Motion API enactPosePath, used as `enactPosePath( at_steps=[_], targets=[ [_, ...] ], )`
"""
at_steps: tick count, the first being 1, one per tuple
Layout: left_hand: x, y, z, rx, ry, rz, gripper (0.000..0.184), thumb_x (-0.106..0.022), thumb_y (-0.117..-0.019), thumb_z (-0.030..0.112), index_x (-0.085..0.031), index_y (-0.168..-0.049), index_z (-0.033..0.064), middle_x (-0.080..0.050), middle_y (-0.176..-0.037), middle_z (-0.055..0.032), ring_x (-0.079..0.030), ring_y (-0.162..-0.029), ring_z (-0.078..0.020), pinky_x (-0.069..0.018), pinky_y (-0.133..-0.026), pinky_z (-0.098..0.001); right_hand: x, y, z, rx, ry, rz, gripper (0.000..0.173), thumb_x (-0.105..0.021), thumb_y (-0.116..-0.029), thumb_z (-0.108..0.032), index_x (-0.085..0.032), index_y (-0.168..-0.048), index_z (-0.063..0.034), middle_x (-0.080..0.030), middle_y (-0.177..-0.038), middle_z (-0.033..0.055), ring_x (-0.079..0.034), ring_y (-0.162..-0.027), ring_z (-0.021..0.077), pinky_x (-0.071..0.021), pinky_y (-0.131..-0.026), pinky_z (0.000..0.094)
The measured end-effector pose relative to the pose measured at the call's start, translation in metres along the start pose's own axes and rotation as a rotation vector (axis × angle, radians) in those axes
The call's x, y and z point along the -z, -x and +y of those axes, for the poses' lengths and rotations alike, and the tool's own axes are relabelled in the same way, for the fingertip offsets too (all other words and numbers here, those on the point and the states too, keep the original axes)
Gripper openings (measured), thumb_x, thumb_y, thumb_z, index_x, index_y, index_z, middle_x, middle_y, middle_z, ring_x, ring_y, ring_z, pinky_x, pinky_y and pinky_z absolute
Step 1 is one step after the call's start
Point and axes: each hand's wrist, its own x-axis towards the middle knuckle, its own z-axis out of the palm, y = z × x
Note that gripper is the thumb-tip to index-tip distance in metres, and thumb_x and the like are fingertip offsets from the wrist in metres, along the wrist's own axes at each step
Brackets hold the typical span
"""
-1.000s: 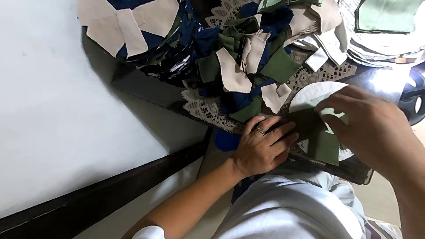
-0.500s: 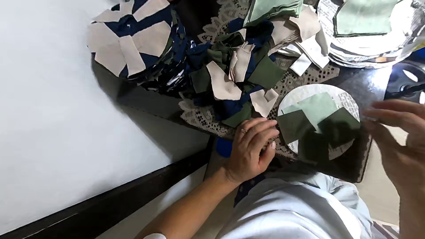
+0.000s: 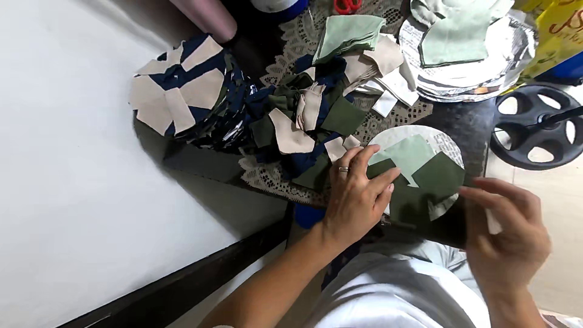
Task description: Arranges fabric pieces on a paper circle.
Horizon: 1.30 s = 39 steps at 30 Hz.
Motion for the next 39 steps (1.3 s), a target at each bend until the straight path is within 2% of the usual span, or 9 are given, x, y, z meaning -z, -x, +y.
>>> enactPosePath(
  at_steps=[3,6,10,16,21,24,28,34,39],
  targets=[
    [-0.002,-0.001,-0.002,0.025,-0.028,-0.020,0.027,-0.062,-0.0987,0.030,-0.078,-0.120,0.0263,-0.057,-0.144,-0.0158,-0.046,-0.136,-0.0404,-0.0370,-0.108,-0.0594,-0.012,-0.002,-0.020,0.097,0.217,-0.088,0.023,-0.055,-0.0996,-0.016,-0.078,-0.101,-0.0191,-0.071,-0.114,0.0149,-0.059,-0.112,0.0371,-0.0428,-0.091,0.0514],
    [-0.004,0.000,-0.003,0.032,-0.035,-0.025,0.028,-0.062,-0.0983,0.032,-0.077,-0.122,0.0268,-0.056,-0.144,-0.0163,-0.046,-0.137,-0.0409,-0.0372,-0.108,-0.0602,-0.026,-0.013,-0.028,0.041,0.304,-0.199,0.023,-0.058,-0.0972,-0.026,-0.078,-0.094,-0.0161,-0.069,-0.121,0.0155,-0.058,-0.116,0.0431,-0.0429,-0.089,0.0594],
    [-0.005,0.001,-0.004,0.044,-0.033,-0.017,0.027,-0.063,-0.0978,0.033,-0.077,-0.121,0.0276,-0.056,-0.144,-0.0160,-0.046,-0.137,-0.0410,-0.0379,-0.107,-0.0604,-0.038,-0.026,-0.029,0.006,0.374,-0.285,0.024,-0.062,-0.0920,-0.032,-0.073,-0.087,-0.0116,-0.064,-0.127,0.0180,-0.054,-0.123,0.0454,-0.0420,-0.091,0.0609],
    [-0.005,0.001,-0.003,0.053,-0.050,-0.003,0.027,-0.064,-0.0960,0.033,-0.078,-0.119,0.0289,-0.057,-0.143,-0.0161,-0.047,-0.135,-0.0416,-0.0398,-0.104,-0.0608,-0.044,-0.033,-0.030,0.004,0.398,-0.295,0.016,-0.064,-0.0892,-0.020,-0.071,-0.082,-0.0082,-0.066,-0.124,0.0185,-0.056,-0.121,0.0452,-0.0435,-0.088,0.0612],
    [-0.001,-0.001,0.000,0.081,-0.034,-0.020,0.028,-0.066,-0.0952,0.034,-0.077,-0.121,0.0304,-0.059,-0.142,-0.0153,-0.050,-0.134,-0.0424,-0.0403,-0.105,-0.0627,-0.042,-0.028,-0.034,0.173,0.408,-0.212,0.020,-0.055,-0.0951,-0.017,-0.074,-0.091,-0.0123,-0.068,-0.121,0.0195,-0.059,-0.117,0.0472,-0.0433,-0.087,0.0607],
    [-0.002,-0.001,0.001,0.079,-0.041,-0.001,0.029,-0.068,-0.0926,0.032,-0.078,-0.120,0.0306,-0.061,-0.140,-0.0149,-0.052,-0.131,-0.0423,-0.0419,-0.103,-0.0626,-0.044,-0.027,-0.031,0.189,0.392,-0.261,0.023,-0.052,-0.0912,-0.012,-0.075,-0.089,-0.0131,-0.069,-0.120,0.0193,-0.060,-0.116,0.0479,-0.0447,-0.085,0.0608],
    [0.012,-0.013,-0.003,0.095,-0.024,-0.003,0.027,-0.066,-0.0958,0.027,-0.078,-0.119,0.0214,-0.063,-0.137,-0.0141,-0.055,-0.131,-0.0404,-0.0452,-0.102,-0.0607,-0.035,-0.032,-0.032,0.149,0.315,-0.246,0.025,-0.050,-0.0928,-0.014,-0.076,-0.091,-0.0138,-0.069,-0.120,0.0188,-0.060,-0.115,0.0458,-0.0444,-0.086,0.0584],
    [0.051,-0.074,-0.036,0.134,-0.134,-0.140,0.017,-0.064,-0.0962,0.005,-0.074,-0.109,-0.0006,-0.070,-0.115,-0.0191,-0.067,-0.108,-0.0371,-0.0549,-0.093,-0.0524,-0.024,-0.029,-0.028,0.116,0.242,-0.199,0.025,-0.052,-0.0962,-0.017,-0.077,-0.095,-0.0129,-0.069,-0.120,0.0183,-0.061,-0.113,0.0439,-0.0458,-0.087,0.0576],
    [0.053,-0.112,-0.035,0.187,-0.215,-0.271,0.021,-0.064,-0.0981,0.016,-0.070,-0.105,-0.0025,-0.068,-0.107,-0.0201,-0.068,-0.101,-0.0364,-0.0549,-0.086,-0.0520,-0.024,-0.020,-0.025,0.107,0.230,-0.181,0.024,-0.053,-0.0975,-0.018,-0.077,-0.095,-0.0142,-0.070,-0.121,0.0163,-0.061,-0.116,0.0422,-0.0458,-0.089,0.0568]
  ],
)
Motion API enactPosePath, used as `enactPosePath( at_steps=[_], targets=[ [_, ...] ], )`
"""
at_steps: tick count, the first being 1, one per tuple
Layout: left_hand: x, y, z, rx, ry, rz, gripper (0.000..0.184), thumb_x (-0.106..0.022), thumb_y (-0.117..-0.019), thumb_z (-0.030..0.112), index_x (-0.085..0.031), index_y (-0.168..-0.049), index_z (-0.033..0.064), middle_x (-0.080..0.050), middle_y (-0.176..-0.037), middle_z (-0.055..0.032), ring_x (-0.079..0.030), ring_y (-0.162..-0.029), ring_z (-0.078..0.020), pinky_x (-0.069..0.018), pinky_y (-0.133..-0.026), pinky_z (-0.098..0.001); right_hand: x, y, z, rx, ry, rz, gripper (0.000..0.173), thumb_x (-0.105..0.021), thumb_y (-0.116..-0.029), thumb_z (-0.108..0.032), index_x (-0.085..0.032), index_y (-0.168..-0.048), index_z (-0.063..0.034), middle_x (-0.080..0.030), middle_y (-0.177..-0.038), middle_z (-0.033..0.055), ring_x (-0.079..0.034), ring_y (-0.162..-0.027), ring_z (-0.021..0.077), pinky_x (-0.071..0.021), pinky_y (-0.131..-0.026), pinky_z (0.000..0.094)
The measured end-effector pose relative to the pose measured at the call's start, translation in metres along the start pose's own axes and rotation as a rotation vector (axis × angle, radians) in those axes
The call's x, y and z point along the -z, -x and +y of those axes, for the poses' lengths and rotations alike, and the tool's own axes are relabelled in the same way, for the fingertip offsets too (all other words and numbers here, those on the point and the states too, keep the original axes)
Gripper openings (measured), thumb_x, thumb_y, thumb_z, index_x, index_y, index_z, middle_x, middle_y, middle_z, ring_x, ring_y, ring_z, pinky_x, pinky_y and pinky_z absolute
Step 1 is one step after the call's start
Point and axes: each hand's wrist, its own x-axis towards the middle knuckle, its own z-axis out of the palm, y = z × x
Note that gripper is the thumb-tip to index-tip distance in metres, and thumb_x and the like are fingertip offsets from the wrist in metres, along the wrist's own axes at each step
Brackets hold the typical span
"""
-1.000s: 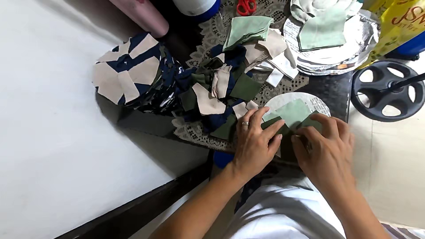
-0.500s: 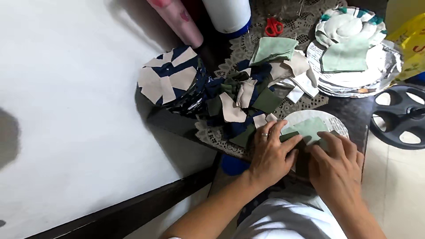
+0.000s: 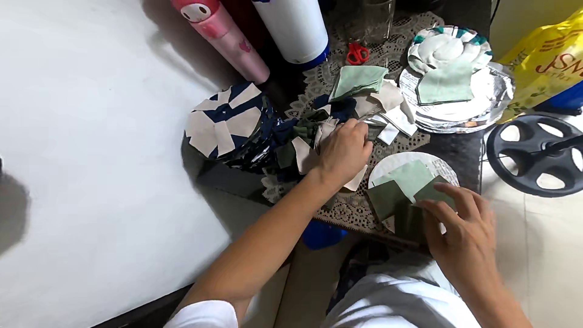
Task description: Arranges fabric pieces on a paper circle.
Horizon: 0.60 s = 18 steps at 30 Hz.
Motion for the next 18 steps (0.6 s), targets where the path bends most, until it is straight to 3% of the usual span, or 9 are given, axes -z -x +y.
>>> enactPosePath(
  at_steps=[2,4,9,13,16,18],
  targets=[
    [0.003,-0.010,0.009,0.092,-0.051,-0.147,0.031,-0.063,-0.1011,0.027,-0.067,-0.112,-0.0021,-0.064,-0.117,-0.0208,-0.065,-0.110,-0.0378,-0.0527,-0.090,-0.0547,-0.001,0.001,0.000,0.003,-0.001,0.006,0.025,-0.053,-0.0976,-0.018,-0.077,-0.095,-0.0150,-0.070,-0.121,0.0158,-0.061,-0.116,0.0418,-0.0457,-0.090,0.0569],
    [-0.001,-0.018,0.012,0.135,-0.082,-0.195,0.031,-0.060,-0.1021,0.027,-0.067,-0.113,-0.0017,-0.064,-0.120,-0.0206,-0.064,-0.113,-0.0379,-0.0520,-0.091,-0.0549,-0.001,0.002,-0.001,0.007,-0.004,0.012,0.025,-0.053,-0.0980,-0.019,-0.077,-0.096,-0.0155,-0.070,-0.121,0.0153,-0.061,-0.117,0.0410,-0.0452,-0.091,0.0560],
    [-0.007,-0.021,0.002,0.120,-0.018,-0.098,0.023,-0.054,-0.1018,0.014,-0.071,-0.102,-0.0007,-0.069,-0.106,-0.0185,-0.068,-0.100,-0.0354,-0.0537,-0.084,-0.0541,0.002,0.001,-0.002,0.004,-0.003,0.021,0.025,-0.053,-0.0981,-0.019,-0.077,-0.096,-0.0160,-0.071,-0.120,0.0137,-0.062,-0.115,0.0394,-0.0453,-0.090,0.0550],
    [0.007,-0.023,-0.014,0.168,0.223,-0.093,0.020,-0.061,-0.1017,0.016,-0.073,-0.103,0.0000,-0.072,-0.099,-0.0186,-0.068,-0.097,-0.0341,-0.0520,-0.087,-0.0576,-0.002,-0.004,-0.005,0.025,-0.017,0.021,0.025,-0.053,-0.0978,-0.019,-0.078,-0.095,-0.0159,-0.072,-0.118,0.0131,-0.063,-0.114,0.0391,-0.0461,-0.087,0.0546],
    [0.016,-0.021,-0.033,0.199,0.549,-0.042,0.017,-0.062,-0.1012,0.014,-0.069,-0.102,-0.0018,-0.069,-0.096,-0.0137,-0.067,-0.088,-0.0213,-0.0551,-0.084,-0.0444,-0.005,-0.013,-0.012,0.029,-0.066,0.009,0.025,-0.053,-0.0975,-0.018,-0.078,-0.097,-0.0146,-0.073,-0.115,0.0115,-0.064,-0.109,0.0366,-0.0477,-0.084,0.0533],
    [0.027,-0.010,-0.036,0.261,0.835,-0.028,0.013,-0.056,-0.1039,0.011,-0.063,-0.104,0.0003,-0.068,-0.096,-0.0078,-0.066,-0.085,-0.0119,-0.0569,-0.081,-0.0332,-0.006,-0.024,-0.019,0.003,-0.162,-0.003,0.023,-0.055,-0.0974,-0.016,-0.078,-0.100,-0.0111,-0.073,-0.115,0.0108,-0.066,-0.108,0.0340,-0.0502,-0.085,0.0525]
  ],
)
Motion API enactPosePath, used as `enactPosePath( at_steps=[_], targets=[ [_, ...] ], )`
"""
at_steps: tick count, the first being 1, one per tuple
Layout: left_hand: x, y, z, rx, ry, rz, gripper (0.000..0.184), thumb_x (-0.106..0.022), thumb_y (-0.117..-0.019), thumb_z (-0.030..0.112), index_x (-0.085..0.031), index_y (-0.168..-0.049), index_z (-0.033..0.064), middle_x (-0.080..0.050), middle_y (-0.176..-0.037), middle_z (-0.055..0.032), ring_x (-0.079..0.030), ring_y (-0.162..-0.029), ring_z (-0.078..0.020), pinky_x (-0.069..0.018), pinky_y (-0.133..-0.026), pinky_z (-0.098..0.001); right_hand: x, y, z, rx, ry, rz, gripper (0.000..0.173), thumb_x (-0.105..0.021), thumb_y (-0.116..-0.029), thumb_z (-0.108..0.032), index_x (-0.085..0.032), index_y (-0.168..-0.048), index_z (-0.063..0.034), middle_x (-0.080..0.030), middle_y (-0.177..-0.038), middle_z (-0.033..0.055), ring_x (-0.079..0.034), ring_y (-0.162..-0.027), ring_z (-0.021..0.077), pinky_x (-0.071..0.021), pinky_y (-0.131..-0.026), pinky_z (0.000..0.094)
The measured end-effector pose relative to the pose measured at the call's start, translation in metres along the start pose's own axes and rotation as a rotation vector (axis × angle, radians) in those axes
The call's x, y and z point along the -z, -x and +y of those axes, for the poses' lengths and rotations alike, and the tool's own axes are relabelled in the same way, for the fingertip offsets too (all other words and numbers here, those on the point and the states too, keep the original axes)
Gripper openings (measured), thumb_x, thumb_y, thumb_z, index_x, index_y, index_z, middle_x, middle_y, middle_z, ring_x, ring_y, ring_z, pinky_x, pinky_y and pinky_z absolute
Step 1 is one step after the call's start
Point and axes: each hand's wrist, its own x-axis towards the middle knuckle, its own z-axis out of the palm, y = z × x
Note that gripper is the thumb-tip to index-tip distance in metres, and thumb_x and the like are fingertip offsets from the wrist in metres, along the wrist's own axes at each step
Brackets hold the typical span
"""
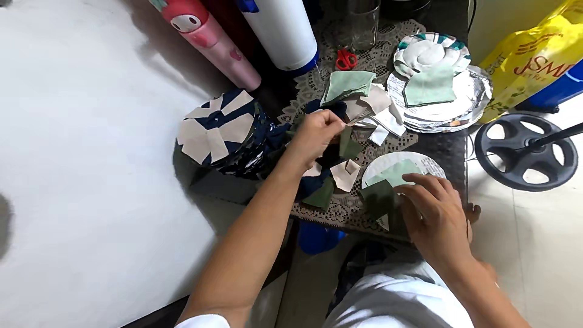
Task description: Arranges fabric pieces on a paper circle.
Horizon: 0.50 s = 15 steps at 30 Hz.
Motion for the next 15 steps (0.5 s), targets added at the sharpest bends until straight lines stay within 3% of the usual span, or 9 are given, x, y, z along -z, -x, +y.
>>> enactPosePath(
  at_steps=[3,5,7,9,11,13,15],
  targets=[
    [0.009,0.030,0.011,0.080,0.325,-0.033,0.014,-0.045,-0.1087,0.015,-0.057,-0.105,0.0108,-0.062,-0.090,0.0015,-0.063,-0.080,-0.0066,-0.0568,-0.076,-0.0266,-0.007,-0.018,-0.010,-0.112,-0.288,-0.019,0.020,-0.059,-0.0967,-0.015,-0.074,-0.105,-0.0043,-0.072,-0.119,0.0121,-0.067,-0.111,0.0240,-0.0536,-0.093,0.0429],
    [0.009,0.047,0.013,0.104,0.494,-0.081,0.018,-0.041,-0.1094,0.016,-0.059,-0.106,0.0137,-0.064,-0.090,0.0028,-0.065,-0.080,-0.0069,-0.0581,-0.077,-0.0273,-0.011,-0.029,-0.017,-0.275,-0.621,-0.071,0.022,-0.060,-0.0971,-0.016,-0.067,-0.113,-0.0031,-0.065,-0.130,0.0112,-0.063,-0.118,0.0136,-0.0529,-0.098,0.0308],
    [0.001,0.061,0.014,0.130,0.631,-0.115,0.023,-0.037,-0.1100,0.015,-0.060,-0.106,0.0139,-0.068,-0.090,0.0020,-0.068,-0.081,-0.0082,-0.0597,-0.078,-0.0280,-0.014,-0.035,-0.025,-0.434,-0.981,-0.107,0.015,-0.060,-0.0947,-0.011,-0.060,-0.109,-0.0056,-0.059,-0.140,0.0086,-0.058,-0.127,0.0103,-0.0513,-0.101,0.0266],
    [-0.011,0.073,0.012,0.169,0.732,-0.125,0.027,-0.033,-0.1102,0.014,-0.060,-0.106,0.0136,-0.070,-0.089,0.0005,-0.070,-0.081,-0.0088,-0.0600,-0.077,-0.0269,-0.017,-0.033,-0.030,-0.517,-1.234,-0.103,0.014,-0.059,-0.0944,-0.004,-0.056,-0.108,-0.0054,-0.062,-0.131,0.0077,-0.062,-0.119,0.0111,-0.0535,-0.098,0.0282],
    [-0.023,0.083,0.006,0.214,0.819,-0.119,0.028,-0.033,-0.1101,0.011,-0.060,-0.106,0.0112,-0.072,-0.093,-0.0030,-0.072,-0.084,-0.0115,-0.0609,-0.079,-0.0287,-0.020,-0.026,-0.031,-0.560,-1.339,-0.087,0.015,-0.059,-0.0938,0.002,-0.056,-0.108,-0.0033,-0.066,-0.112,0.0063,-0.068,-0.100,0.0118,-0.0583,-0.089,0.0294],
    [-0.033,0.092,-0.002,0.244,0.859,-0.105,0.026,-0.033,-0.1100,0.010,-0.059,-0.106,0.0088,-0.072,-0.095,-0.0042,-0.072,-0.087,-0.0132,-0.0614,-0.081,-0.0310,-0.018,-0.019,-0.029,-0.603,-1.314,-0.062,0.013,-0.059,-0.0920,0.007,-0.058,-0.100,-0.0033,-0.068,-0.092,0.0030,-0.068,-0.079,0.0092,-0.0593,-0.074,0.0256],
    [-0.041,0.102,-0.013,0.229,0.837,-0.115,0.018,-0.038,-0.1077,0.008,-0.056,-0.108,0.0081,-0.071,-0.096,-0.0022,-0.072,-0.088,-0.0129,-0.0614,-0.082,-0.0325,-0.014,-0.010,-0.024,-0.572,-1.151,-0.070,0.012,-0.061,-0.0902,0.007,-0.065,-0.094,-0.0040,-0.069,-0.085,-0.0012,-0.065,-0.072,0.0045,-0.0573,-0.068,0.0212]
  ],
)
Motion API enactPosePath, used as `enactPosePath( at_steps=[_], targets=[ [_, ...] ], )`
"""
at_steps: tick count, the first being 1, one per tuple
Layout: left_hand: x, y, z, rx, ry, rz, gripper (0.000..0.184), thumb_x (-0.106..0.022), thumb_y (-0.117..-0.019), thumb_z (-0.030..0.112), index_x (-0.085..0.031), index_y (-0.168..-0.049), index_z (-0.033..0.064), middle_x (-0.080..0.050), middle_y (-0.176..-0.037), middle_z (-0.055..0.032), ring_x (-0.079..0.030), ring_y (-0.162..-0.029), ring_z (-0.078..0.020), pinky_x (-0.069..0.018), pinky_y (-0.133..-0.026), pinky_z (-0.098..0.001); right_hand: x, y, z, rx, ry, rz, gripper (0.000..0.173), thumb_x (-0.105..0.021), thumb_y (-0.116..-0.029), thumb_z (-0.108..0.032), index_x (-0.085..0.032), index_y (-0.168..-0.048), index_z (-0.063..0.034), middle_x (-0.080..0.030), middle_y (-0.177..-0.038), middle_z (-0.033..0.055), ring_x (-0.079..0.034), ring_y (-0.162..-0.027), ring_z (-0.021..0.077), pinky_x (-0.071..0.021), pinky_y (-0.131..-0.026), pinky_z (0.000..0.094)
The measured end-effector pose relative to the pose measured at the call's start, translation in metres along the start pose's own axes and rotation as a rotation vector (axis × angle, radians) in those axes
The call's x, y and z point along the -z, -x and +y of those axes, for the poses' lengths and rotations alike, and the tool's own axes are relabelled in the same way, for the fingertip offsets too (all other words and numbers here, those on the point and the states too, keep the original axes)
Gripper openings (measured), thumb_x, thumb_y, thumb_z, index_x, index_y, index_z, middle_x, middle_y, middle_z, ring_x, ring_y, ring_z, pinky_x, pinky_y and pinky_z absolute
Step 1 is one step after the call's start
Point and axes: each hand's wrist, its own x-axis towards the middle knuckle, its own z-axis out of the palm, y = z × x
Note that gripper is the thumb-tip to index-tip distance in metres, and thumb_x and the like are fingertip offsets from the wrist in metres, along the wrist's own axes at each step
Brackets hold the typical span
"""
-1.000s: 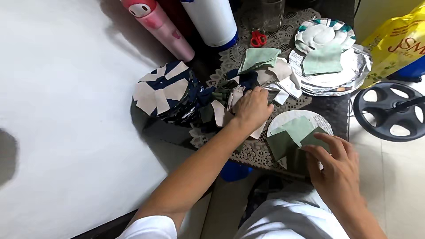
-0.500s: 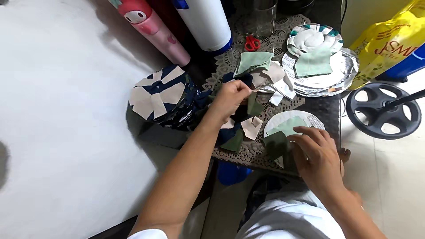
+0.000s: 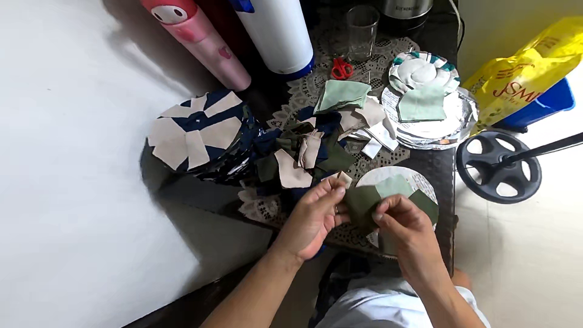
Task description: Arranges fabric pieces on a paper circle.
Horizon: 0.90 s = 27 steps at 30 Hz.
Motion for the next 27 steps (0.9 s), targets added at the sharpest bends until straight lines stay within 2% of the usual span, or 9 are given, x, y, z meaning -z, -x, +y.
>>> enactPosePath(
  at_steps=[2,4,7,10,12,16,19,21,27],
  targets=[
    [0.003,0.005,-0.017,-0.057,-0.097,-0.003,0.010,-0.052,-0.1004,0.002,-0.056,-0.107,0.0086,-0.071,-0.089,0.0027,-0.071,-0.082,-0.0091,-0.0618,-0.077,-0.0298,0.010,0.007,0.002,0.068,0.246,-0.027,0.014,-0.062,-0.0897,0.005,-0.072,-0.094,-0.0035,-0.071,-0.090,-0.0015,-0.067,-0.078,0.0016,-0.0576,-0.070,0.0181],
    [0.004,0.007,-0.032,-0.175,-0.256,0.015,0.016,-0.063,-0.0936,-0.001,-0.058,-0.107,0.0062,-0.069,-0.083,0.0056,-0.068,-0.073,-0.0041,-0.0590,-0.068,-0.0228,0.018,0.011,0.004,0.155,0.476,-0.070,0.017,-0.063,-0.0898,0.003,-0.076,-0.098,-0.0026,-0.071,-0.098,0.0028,-0.068,-0.086,0.0011,-0.0580,-0.076,0.0154],
    [0.005,0.002,-0.046,-0.387,-0.634,0.109,0.015,-0.069,-0.0918,0.006,-0.065,-0.106,0.0021,-0.070,-0.088,0.0005,-0.066,-0.073,-0.0001,-0.0564,-0.066,-0.0156,0.021,0.007,0.005,0.301,0.816,-0.076,0.021,-0.062,-0.0896,0.000,-0.080,-0.100,-0.0062,-0.073,-0.101,0.0062,-0.068,-0.093,0.0008,-0.0549,-0.081,0.0121],
    [0.002,-0.010,-0.047,-0.543,-0.929,0.199,0.016,-0.069,-0.0915,0.013,-0.070,-0.104,0.0027,-0.072,-0.090,-0.0058,-0.068,-0.075,-0.0039,-0.0558,-0.069,-0.0162,0.019,-0.008,0.001,0.363,1.018,-0.063,0.026,-0.060,-0.0901,0.002,-0.080,-0.104,-0.0069,-0.074,-0.106,0.0108,-0.071,-0.093,0.0092,-0.0573,-0.080,0.0192],
    [-0.001,-0.019,-0.043,-0.579,-1.011,0.218,0.016,-0.069,-0.0921,0.013,-0.071,-0.104,0.0030,-0.073,-0.090,-0.0075,-0.068,-0.076,-0.0077,-0.0555,-0.069,-0.0185,0.020,-0.019,-0.002,0.347,1.074,-0.068,0.030,-0.058,-0.0909,0.004,-0.079,-0.109,-0.0058,-0.074,-0.110,0.0129,-0.072,-0.096,0.0138,-0.0584,-0.081,0.0239],
    [-0.005,-0.036,-0.039,-0.624,-1.158,0.268,0.016,-0.063,-0.0944,0.011,-0.073,-0.106,0.0055,-0.074,-0.092,-0.0070,-0.070,-0.078,-0.0141,-0.0578,-0.072,-0.0264,0.022,-0.036,-0.004,0.347,1.135,-0.054,0.031,-0.058,-0.0919,0.004,-0.078,-0.112,-0.0054,-0.074,-0.113,0.0133,-0.073,-0.096,0.0161,-0.0589,-0.080,0.0268],
    [-0.005,-0.043,-0.039,-0.613,-1.217,0.294,0.015,-0.066,-0.0926,0.012,-0.073,-0.104,0.0062,-0.073,-0.088,-0.0066,-0.070,-0.077,-0.0170,-0.0581,-0.070,-0.0304,0.023,-0.045,-0.005,0.367,1.186,-0.070,0.031,-0.056,-0.0934,0.003,-0.078,-0.113,-0.0054,-0.075,-0.114,0.0129,-0.073,-0.099,0.0180,-0.0591,-0.083,0.0292],
    [0.000,-0.045,-0.041,-0.612,-1.203,0.302,0.015,-0.067,-0.0920,0.013,-0.073,-0.104,0.0057,-0.072,-0.086,-0.0059,-0.068,-0.074,-0.0147,-0.0566,-0.068,-0.0274,0.024,-0.049,-0.004,0.381,1.220,-0.091,0.032,-0.055,-0.0937,0.003,-0.079,-0.113,-0.0061,-0.075,-0.114,0.0120,-0.074,-0.099,0.0190,-0.0592,-0.084,0.0303],
    [0.015,-0.046,-0.045,-0.663,-1.109,0.313,0.014,-0.061,-0.0946,0.009,-0.073,-0.101,0.0046,-0.070,-0.092,-0.0072,-0.065,-0.072,-0.0083,-0.0552,-0.065,-0.0199,0.027,-0.056,-0.004,0.381,1.255,-0.119,0.032,-0.056,-0.0926,0.003,-0.079,-0.112,-0.0060,-0.076,-0.113,0.0132,-0.074,-0.102,0.0226,-0.0589,-0.086,0.0347]
  ],
)
